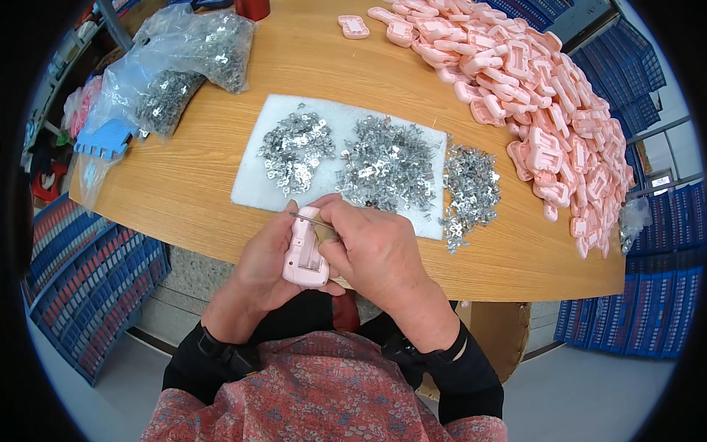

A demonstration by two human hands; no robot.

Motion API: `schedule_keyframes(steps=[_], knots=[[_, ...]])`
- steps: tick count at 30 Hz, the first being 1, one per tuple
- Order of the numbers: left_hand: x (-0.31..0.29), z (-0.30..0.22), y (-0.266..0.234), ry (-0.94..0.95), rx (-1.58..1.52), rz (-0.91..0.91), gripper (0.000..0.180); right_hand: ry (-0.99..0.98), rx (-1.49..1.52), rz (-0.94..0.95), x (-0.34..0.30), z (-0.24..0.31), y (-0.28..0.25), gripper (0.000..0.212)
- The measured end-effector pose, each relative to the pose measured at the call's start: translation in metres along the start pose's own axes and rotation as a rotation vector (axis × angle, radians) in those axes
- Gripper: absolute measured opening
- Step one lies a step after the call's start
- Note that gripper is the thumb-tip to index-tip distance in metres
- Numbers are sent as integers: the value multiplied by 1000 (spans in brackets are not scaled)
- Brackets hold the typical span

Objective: The person inserts small metal components into pink plastic housings using a thin metal tool. They repeatedly pick up metal pieces from a white mat and place them into slots on the plastic parts, then set the assembled units aside on the table.

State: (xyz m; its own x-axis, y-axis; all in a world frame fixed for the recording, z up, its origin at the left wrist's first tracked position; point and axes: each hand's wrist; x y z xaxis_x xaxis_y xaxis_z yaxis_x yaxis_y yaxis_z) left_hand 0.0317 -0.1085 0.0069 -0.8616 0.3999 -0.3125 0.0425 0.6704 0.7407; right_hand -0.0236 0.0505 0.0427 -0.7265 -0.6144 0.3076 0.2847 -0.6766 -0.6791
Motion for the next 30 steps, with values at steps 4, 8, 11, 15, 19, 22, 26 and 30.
schedule_keyframes(steps=[4,8,11,15,19,22,26,30], knots=[[5,6,-1,35,41,-63,59,-64,-119,17,0,6,0,17],[6,6,-3,-10,69,-71,60,105,-61,51,1,13,-3,17],[5,5,-3,-46,56,-87,60,233,95,33,0,11,-6,19],[5,5,-3,-56,-14,-88,59,294,113,-15,-1,15,-10,21],[4,8,-10,-45,23,-17,60,375,163,45,2,11,-1,20],[4,9,-12,-24,30,-11,60,422,256,-20,2,16,-4,17],[3,7,-7,14,53,-29,60,259,120,36,-1,19,-8,14],[4,8,-3,30,116,-29,58,7,-130,49,-5,14,-2,15]])
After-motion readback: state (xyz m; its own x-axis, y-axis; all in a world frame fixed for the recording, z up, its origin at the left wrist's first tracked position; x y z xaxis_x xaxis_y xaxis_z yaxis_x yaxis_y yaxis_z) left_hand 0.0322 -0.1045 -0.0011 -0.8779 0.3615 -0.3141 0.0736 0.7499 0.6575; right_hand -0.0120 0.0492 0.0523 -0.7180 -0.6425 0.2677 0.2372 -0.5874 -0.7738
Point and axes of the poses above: each hand's wrist, its own x-axis towards the middle knuckle, its own y-axis out of the palm, z = x × y, and after that the axes turned 11 degrees about x, right-handed
